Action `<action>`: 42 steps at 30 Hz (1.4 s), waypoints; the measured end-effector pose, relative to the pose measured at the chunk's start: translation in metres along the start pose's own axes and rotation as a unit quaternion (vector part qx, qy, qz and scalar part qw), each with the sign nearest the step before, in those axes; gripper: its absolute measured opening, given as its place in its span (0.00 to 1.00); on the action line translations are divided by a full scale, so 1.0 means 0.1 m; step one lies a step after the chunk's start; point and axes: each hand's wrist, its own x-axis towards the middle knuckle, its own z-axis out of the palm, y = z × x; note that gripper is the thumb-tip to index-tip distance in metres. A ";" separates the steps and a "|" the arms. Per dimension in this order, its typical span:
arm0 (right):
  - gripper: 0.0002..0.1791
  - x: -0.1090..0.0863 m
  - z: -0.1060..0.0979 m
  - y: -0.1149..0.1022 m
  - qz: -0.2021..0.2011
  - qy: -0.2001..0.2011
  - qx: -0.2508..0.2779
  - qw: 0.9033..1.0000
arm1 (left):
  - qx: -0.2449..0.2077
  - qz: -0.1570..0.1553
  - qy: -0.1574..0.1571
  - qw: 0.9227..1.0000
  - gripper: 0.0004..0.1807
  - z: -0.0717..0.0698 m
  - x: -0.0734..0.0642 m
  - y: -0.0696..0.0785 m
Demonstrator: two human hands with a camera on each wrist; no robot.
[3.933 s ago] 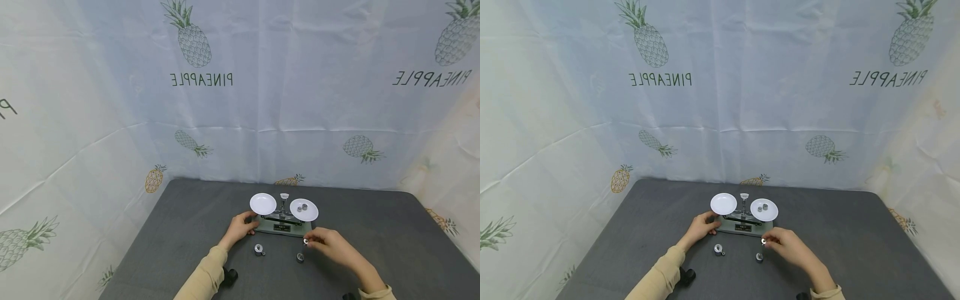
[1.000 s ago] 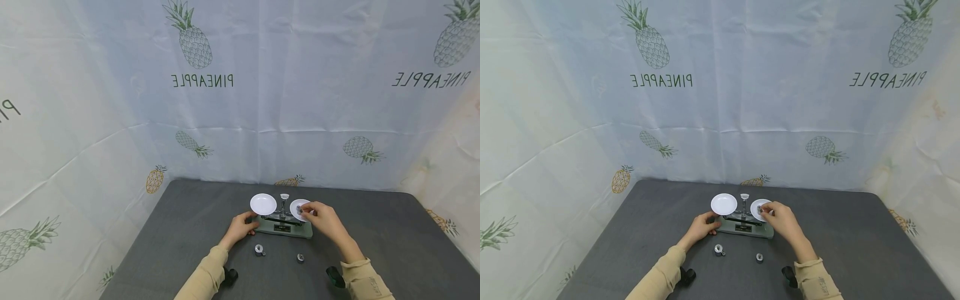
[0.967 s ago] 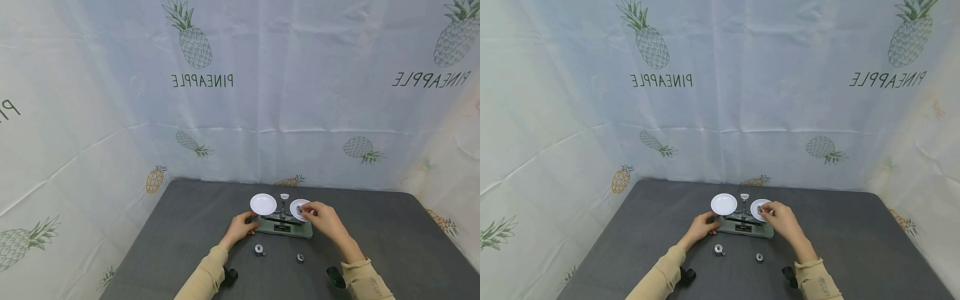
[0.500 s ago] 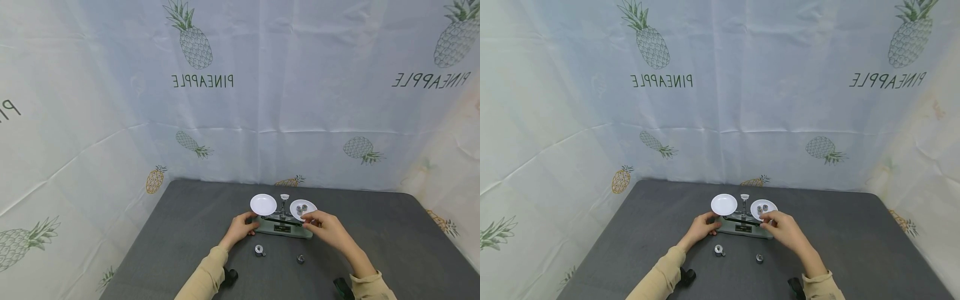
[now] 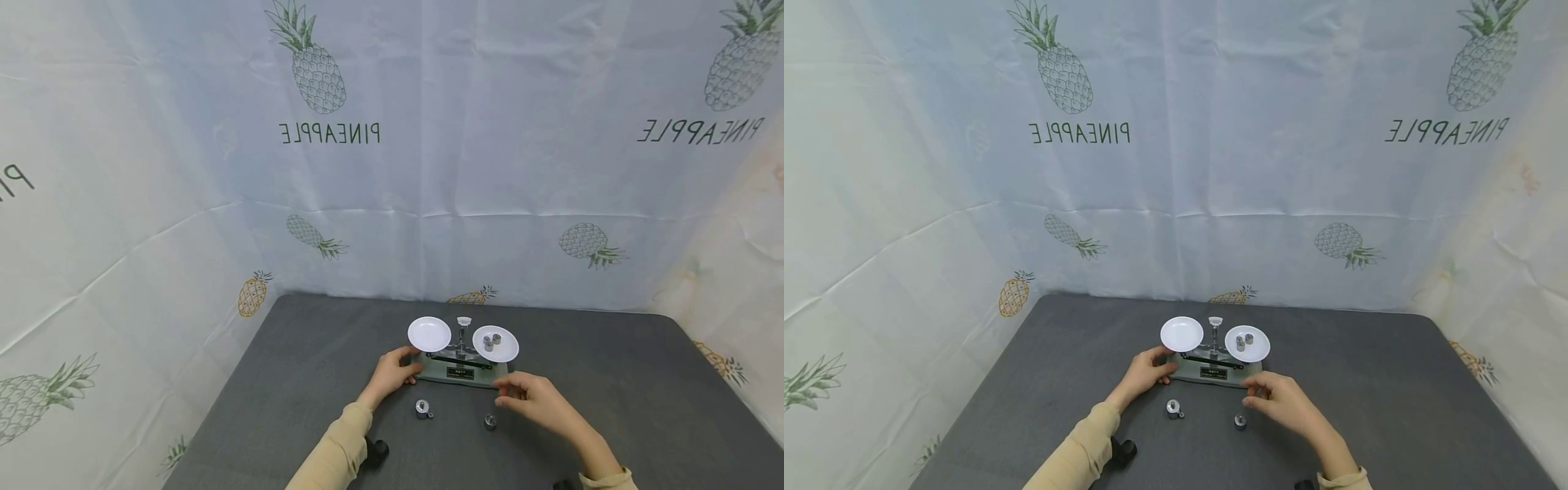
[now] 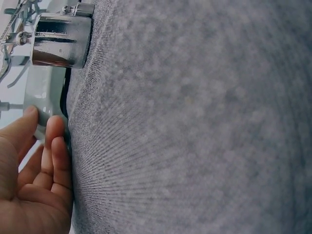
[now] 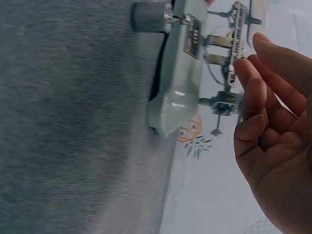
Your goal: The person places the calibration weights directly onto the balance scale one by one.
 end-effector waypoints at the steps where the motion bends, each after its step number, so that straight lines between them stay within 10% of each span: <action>1: 0.13 -0.01 0.02 0.01 -0.002 -0.001 0.002 1.000 | 0.000 -0.001 0.000 1.000 0.20 0.00 0.00 0.00; 42: 0.10 -0.06 0.29 0.18 0.041 -0.118 0.049 0.991 | 0.006 0.010 0.002 1.000 0.20 0.00 0.00 -0.02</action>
